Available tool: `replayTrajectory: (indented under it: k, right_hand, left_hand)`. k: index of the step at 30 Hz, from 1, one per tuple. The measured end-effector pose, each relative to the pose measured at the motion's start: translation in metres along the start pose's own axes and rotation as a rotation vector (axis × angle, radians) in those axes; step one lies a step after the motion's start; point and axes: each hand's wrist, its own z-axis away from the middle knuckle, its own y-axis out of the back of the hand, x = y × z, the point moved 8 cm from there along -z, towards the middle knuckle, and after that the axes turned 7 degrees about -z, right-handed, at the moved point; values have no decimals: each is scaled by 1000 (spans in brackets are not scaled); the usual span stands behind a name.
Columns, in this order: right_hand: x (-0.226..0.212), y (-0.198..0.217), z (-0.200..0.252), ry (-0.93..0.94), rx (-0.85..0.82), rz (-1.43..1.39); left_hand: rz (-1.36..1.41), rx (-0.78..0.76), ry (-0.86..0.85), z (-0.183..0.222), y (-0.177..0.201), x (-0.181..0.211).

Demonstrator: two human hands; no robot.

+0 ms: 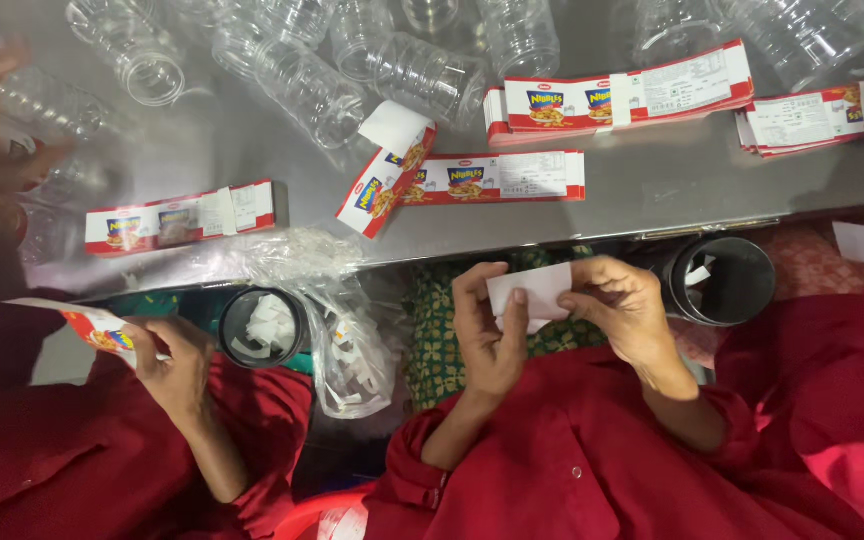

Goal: The person applies adhesive labels to clear plastic food containers by hand. They pick up a container, peel a label from a backing sheet or stack, and press it onto the side of the container before setting the labeled item aside.

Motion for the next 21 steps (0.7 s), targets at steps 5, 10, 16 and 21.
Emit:
replayTrajectory:
  k: [5, 10, 16, 21]
  right_hand:
    - [-2, -7, 4, 74, -64, 109]
    - [-55, -46, 4, 295, -119, 645]
    - [-82, -94, 9, 528, -274, 1063]
    - [-58, -90, 4, 456, -360, 1037]
  left_hand:
    - [-111, 50, 38, 3, 14, 7]
    - [-896, 59, -595, 5, 5, 82]
    - [-1033, 67, -613, 9, 0, 76]
    - [-768, -65, -315, -3, 20, 36]
